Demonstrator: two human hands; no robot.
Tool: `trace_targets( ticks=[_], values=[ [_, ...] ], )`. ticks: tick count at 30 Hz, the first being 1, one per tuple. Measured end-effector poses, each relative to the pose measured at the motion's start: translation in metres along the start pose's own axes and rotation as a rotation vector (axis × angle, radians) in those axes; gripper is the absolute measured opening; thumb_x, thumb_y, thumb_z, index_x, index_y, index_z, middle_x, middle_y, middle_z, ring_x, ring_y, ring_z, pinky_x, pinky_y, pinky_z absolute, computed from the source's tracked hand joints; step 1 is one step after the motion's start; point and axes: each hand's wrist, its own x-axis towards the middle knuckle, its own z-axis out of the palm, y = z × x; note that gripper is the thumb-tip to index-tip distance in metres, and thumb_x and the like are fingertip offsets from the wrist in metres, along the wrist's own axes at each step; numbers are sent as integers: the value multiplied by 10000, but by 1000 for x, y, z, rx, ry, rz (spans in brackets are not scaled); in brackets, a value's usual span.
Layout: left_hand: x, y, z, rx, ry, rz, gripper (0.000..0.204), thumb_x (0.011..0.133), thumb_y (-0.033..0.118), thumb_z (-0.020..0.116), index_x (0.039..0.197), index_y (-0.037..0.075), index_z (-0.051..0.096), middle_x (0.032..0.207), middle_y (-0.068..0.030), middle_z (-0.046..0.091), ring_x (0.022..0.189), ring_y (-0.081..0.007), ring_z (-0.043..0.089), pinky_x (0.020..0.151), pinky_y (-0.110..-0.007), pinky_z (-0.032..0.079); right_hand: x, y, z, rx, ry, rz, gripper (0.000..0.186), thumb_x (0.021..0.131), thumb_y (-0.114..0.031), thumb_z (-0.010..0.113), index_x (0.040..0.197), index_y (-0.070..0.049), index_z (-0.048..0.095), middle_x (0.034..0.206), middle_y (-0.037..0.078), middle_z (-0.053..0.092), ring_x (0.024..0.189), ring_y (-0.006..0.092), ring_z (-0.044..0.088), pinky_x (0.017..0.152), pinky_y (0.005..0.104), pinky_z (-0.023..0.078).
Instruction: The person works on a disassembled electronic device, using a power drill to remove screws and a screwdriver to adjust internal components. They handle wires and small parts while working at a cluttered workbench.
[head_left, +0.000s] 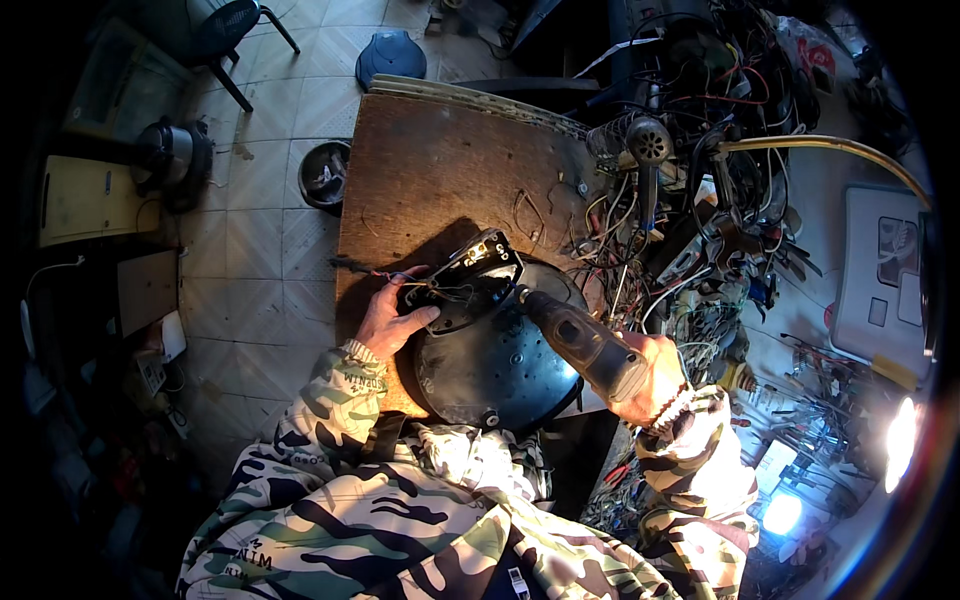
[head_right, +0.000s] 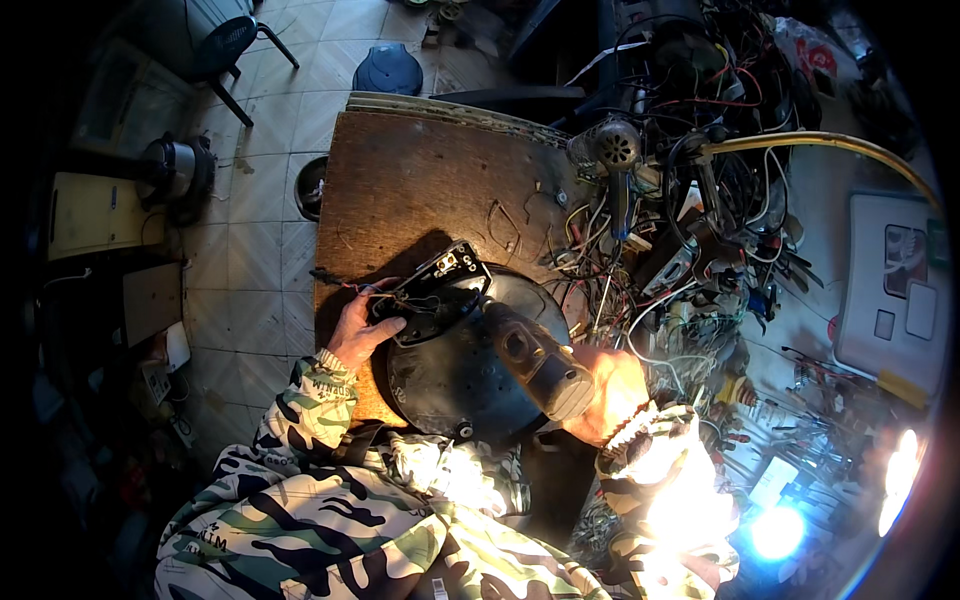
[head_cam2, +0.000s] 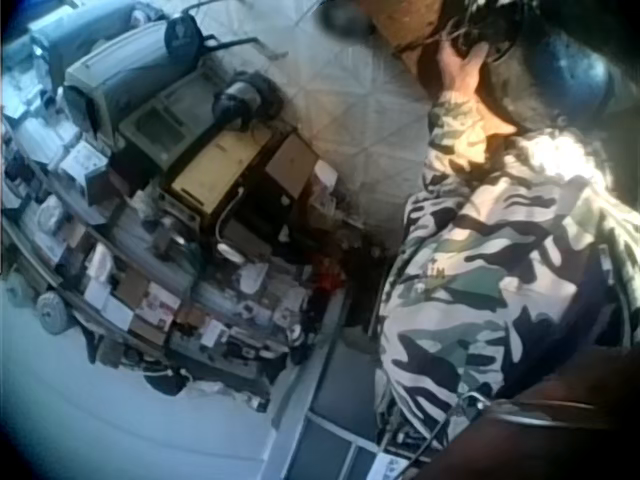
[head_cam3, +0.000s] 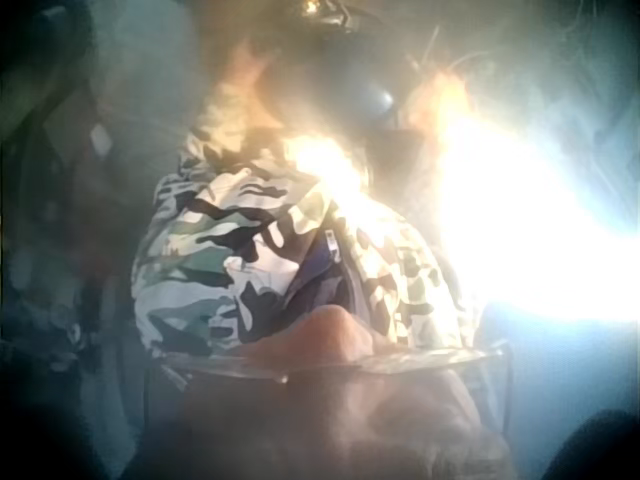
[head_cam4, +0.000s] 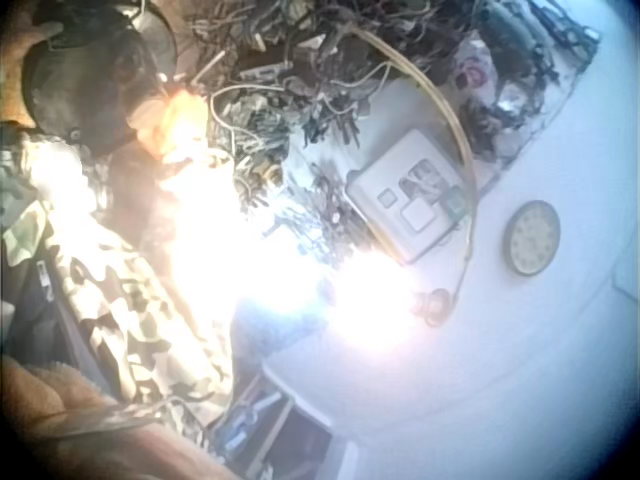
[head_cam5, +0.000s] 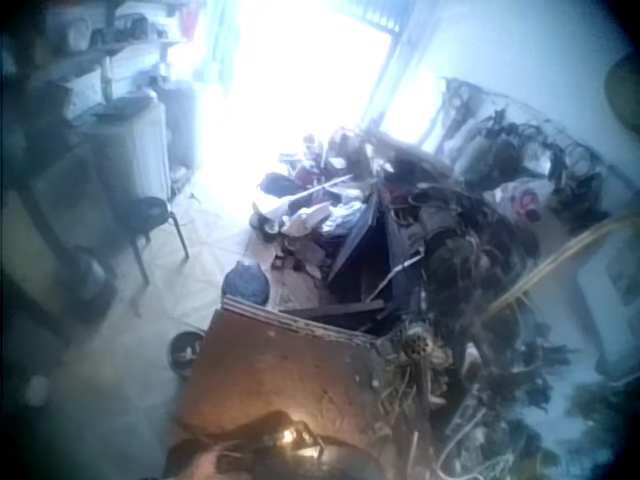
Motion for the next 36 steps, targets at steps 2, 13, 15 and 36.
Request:
trace_targets(
  ticks=[2, 13, 15, 36],
  values=[
    [0, -2, 0, -29, 4, -16, 654, 826, 187, 823, 1370, -9, 518, 1219, -71, 649, 1142, -143, 564, 1040, -303, 413, -3, 0, 0, 19, -3, 3, 229, 746, -155, 729, 958, -74, 696, 762, 128, 672, 648, 356, 678, 582, 407, 550],
    [-2, -1, -3, 55, 5, -10, 738, 805, 325, 827, 1381, -11, 509, 1237, -88, 639, 1181, -159, 559, 1064, -328, 401, -41, -32, 3, 37, -27, 36, 293, 761, -203, 764, 1030, -94, 726, 818, 101, 713, 695, 277, 711, 617, 360, 555],
    [0, -3, -3, 14, -22, -30, 740, 805, 326, 825, 1379, -16, 509, 1240, -92, 637, 1184, -164, 559, 1065, -332, 402, -46, -49, 8, -57, -98, 9, 318, 772, -284, 781, 1020, -99, 708, 795, 78, 702, 673, 265, 699, 615, 352, 553],
    [3, -21, -8, 12, -29, 0, 772, 792, 372, 831, 1378, -16, 512, 1268, -105, 618, 1219, -188, 541, 1083, -349, 388, -24, -53, 50, 203, 19, -71, 240, 794, -215, 762, 982, -75, 711, 803, 78, 679, 671, 280, 682, 590, 349, 548]
  ],
)
